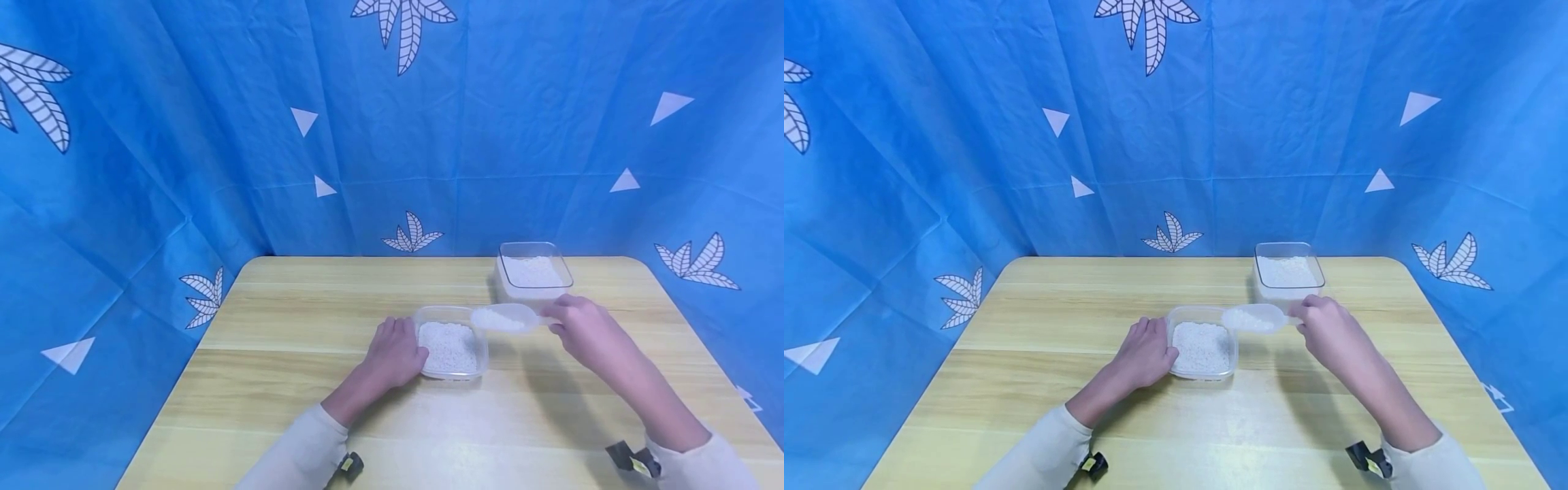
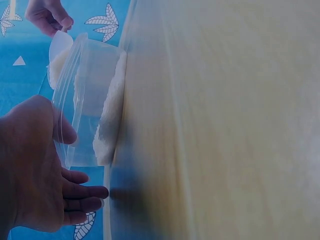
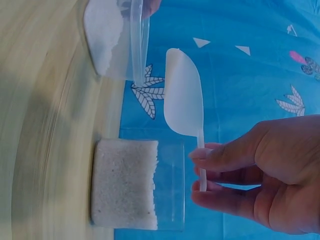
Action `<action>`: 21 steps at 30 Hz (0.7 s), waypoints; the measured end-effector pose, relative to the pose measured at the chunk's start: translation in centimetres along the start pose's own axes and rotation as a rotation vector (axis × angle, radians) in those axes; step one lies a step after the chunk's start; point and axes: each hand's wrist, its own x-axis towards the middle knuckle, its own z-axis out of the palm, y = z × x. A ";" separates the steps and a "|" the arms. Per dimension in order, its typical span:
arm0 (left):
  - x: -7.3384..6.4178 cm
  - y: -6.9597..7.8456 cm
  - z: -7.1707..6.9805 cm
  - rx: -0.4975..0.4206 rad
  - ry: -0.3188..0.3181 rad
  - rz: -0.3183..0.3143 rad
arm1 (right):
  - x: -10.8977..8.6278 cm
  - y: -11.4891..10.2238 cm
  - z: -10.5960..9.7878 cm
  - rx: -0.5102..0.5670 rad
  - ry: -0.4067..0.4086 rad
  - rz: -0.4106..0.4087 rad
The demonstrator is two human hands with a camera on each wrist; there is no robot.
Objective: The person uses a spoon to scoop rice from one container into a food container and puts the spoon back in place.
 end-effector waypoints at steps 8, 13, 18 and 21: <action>-0.1 0.0 0.0 0.001 0.003 0.007 | -0.3 -0.3 -0.1 -0.015 -0.002 -0.004; -0.1 -0.1 0.0 0.005 0.007 0.004 | -0.4 -0.3 -0.3 -0.027 -0.018 -0.003; 0.0 -0.1 0.0 0.000 0.004 0.003 | -0.3 -0.4 -0.4 -0.031 -0.042 0.006; 0.0 -0.1 0.1 -0.004 0.003 0.003 | -0.2 -0.5 -0.5 -0.036 -0.065 0.021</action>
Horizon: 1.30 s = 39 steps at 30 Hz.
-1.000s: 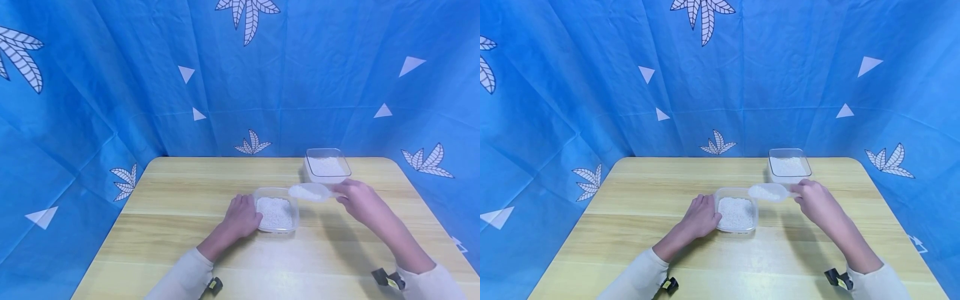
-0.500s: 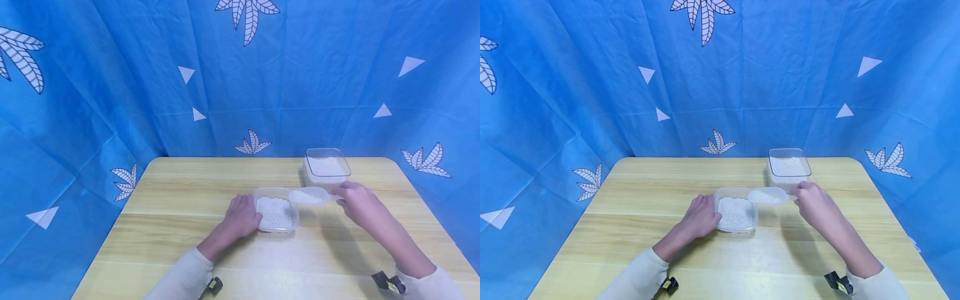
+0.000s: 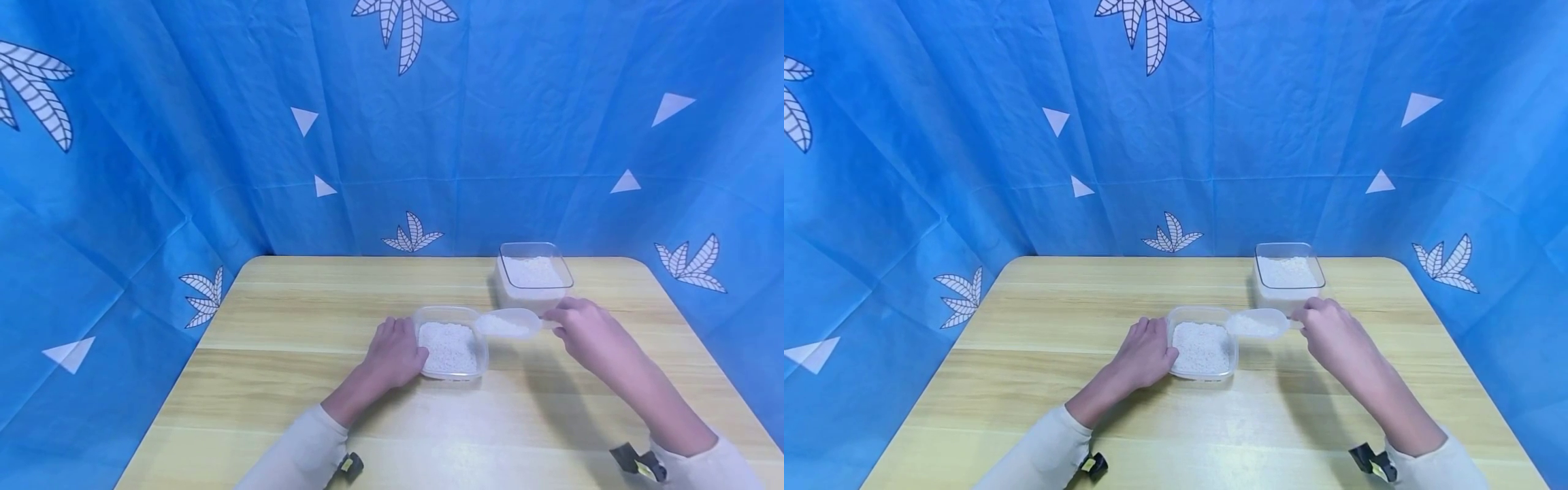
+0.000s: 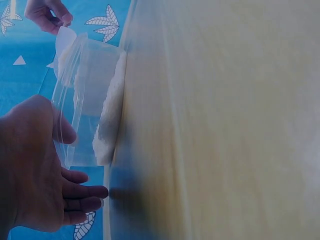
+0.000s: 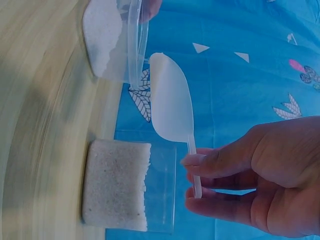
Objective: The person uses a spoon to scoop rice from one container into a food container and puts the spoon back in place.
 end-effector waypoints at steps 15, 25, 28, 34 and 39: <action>0.0 0.0 0.0 -0.002 0.018 0.011 | 0.0 -0.2 -0.1 -0.020 -0.043 0.002; 0.0 -0.1 0.2 -0.007 0.033 0.023 | -0.1 -0.6 -0.4 -0.052 -0.071 -0.025; 0.1 -0.1 0.3 0.001 0.026 0.019 | -0.1 -0.7 -0.5 -0.064 -0.080 -0.032; 0.2 0.0 0.2 0.006 0.023 0.014 | -0.2 -1.1 -0.7 -0.079 -0.085 -0.048; 0.1 0.0 0.1 0.008 0.017 0.014 | -0.2 -1.5 -0.7 -0.099 -0.088 -0.055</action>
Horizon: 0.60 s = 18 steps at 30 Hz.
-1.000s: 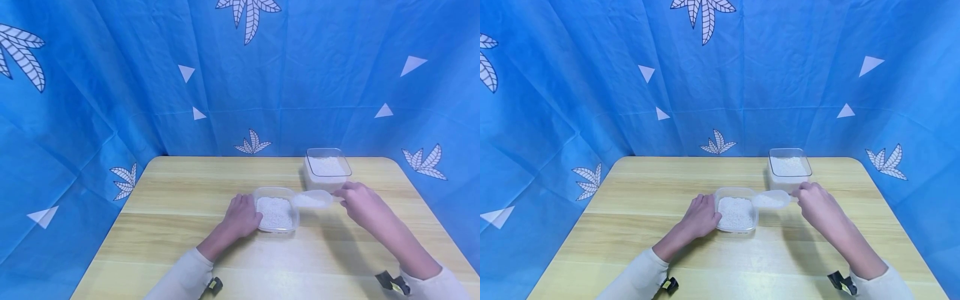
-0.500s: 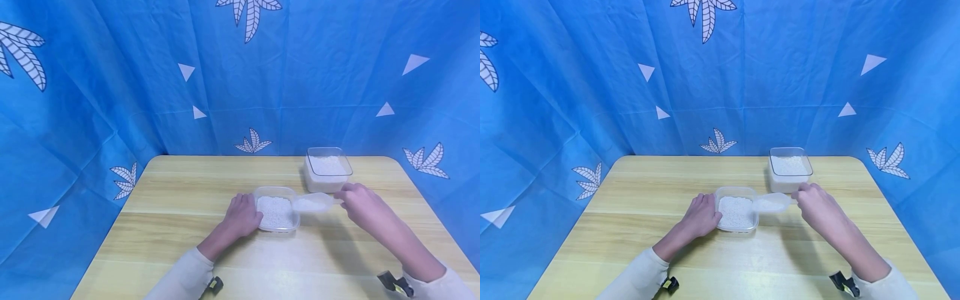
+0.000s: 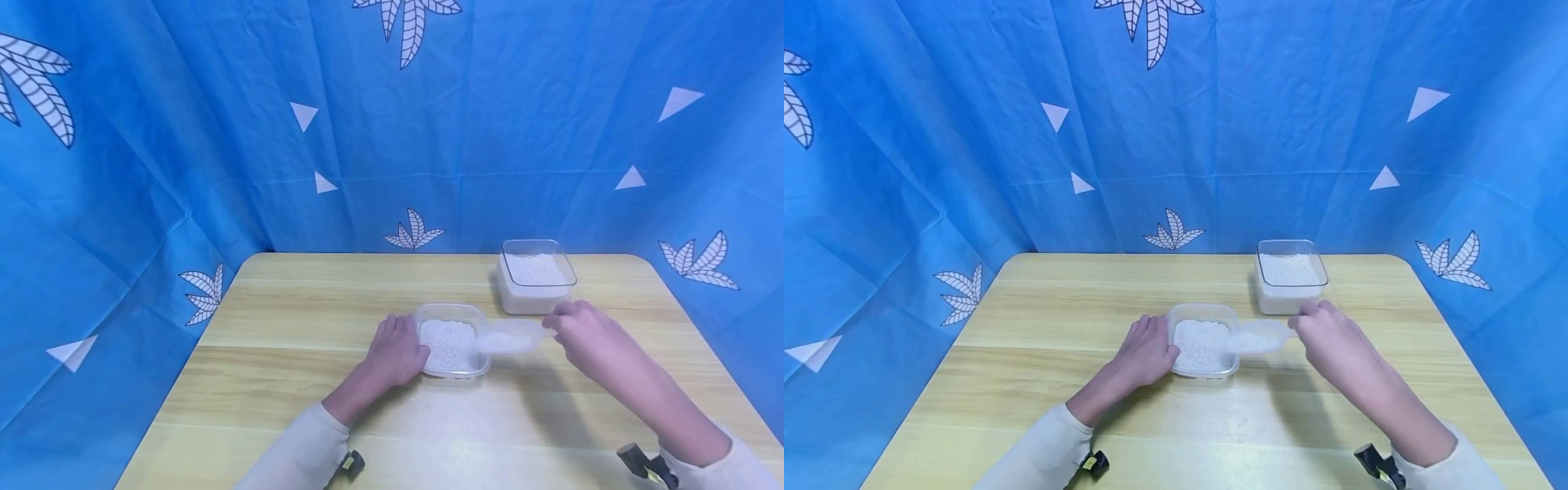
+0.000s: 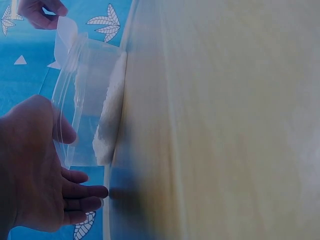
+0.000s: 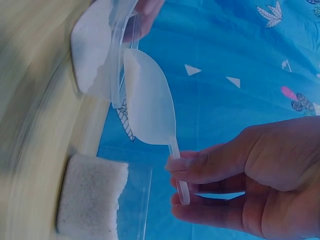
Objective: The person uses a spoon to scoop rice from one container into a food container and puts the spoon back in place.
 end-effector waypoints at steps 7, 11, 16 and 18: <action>0.1 -0.1 0.1 -0.005 0.000 -0.002 | 0.5 -0.3 0.1 -0.035 0.001 0.006; 0.1 -0.1 0.0 -0.013 0.002 -0.003 | 1.1 -0.3 0.1 -0.057 0.019 0.007; 0.1 -0.1 0.1 -0.005 0.005 0.001 | 1.7 -0.2 0.1 -0.108 0.061 -0.012; 0.1 -0.2 0.1 -0.004 0.006 0.004 | 1.9 -0.2 0.1 -0.123 0.070 -0.011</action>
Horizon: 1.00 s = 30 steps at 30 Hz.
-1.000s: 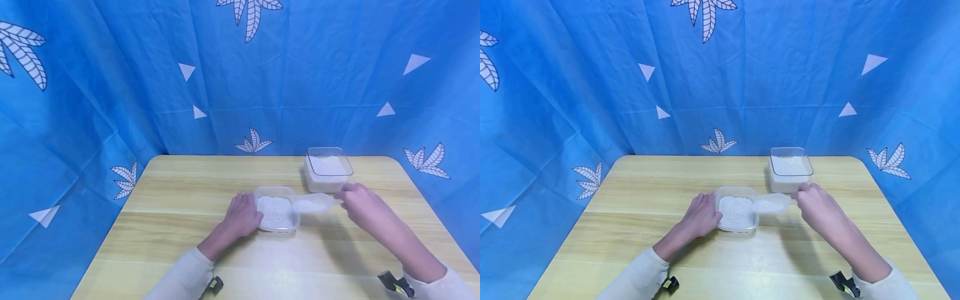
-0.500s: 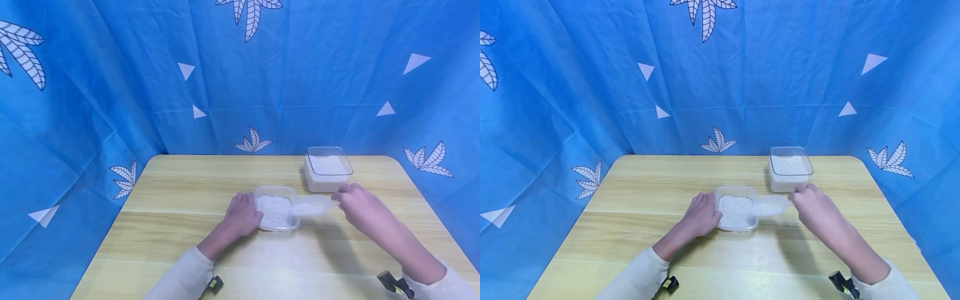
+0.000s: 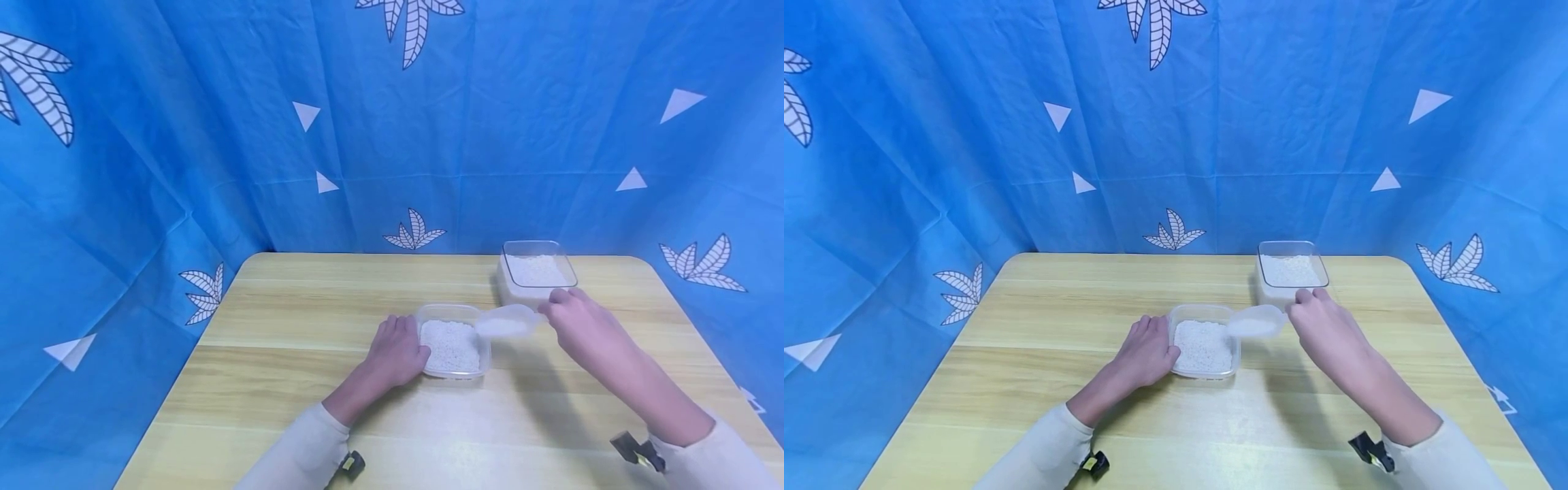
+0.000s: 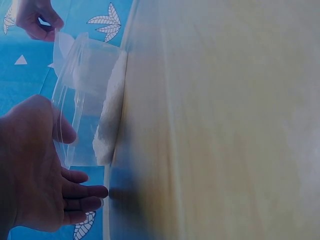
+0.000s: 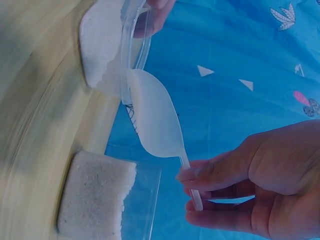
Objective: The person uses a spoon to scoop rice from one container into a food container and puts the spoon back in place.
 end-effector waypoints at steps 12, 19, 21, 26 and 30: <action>-0.1 0.1 -0.1 -0.009 -0.002 -0.002 | 1.0 -1.0 -0.3 -0.013 -0.015 0.001; -0.1 0.2 -0.2 -0.002 -0.003 0.000 | 1.2 -2.1 -0.4 -0.078 0.063 -0.049; -0.1 0.1 -0.1 0.000 -0.004 -0.001 | 1.2 -2.4 -0.4 -0.096 0.084 -0.066; 0.0 0.1 0.1 0.007 -0.006 -0.002 | 0.9 -3.2 -0.4 -0.152 0.127 -0.100; -0.1 0.0 0.1 0.008 -0.004 0.002 | 0.6 -3.8 -0.5 -0.204 0.172 -0.129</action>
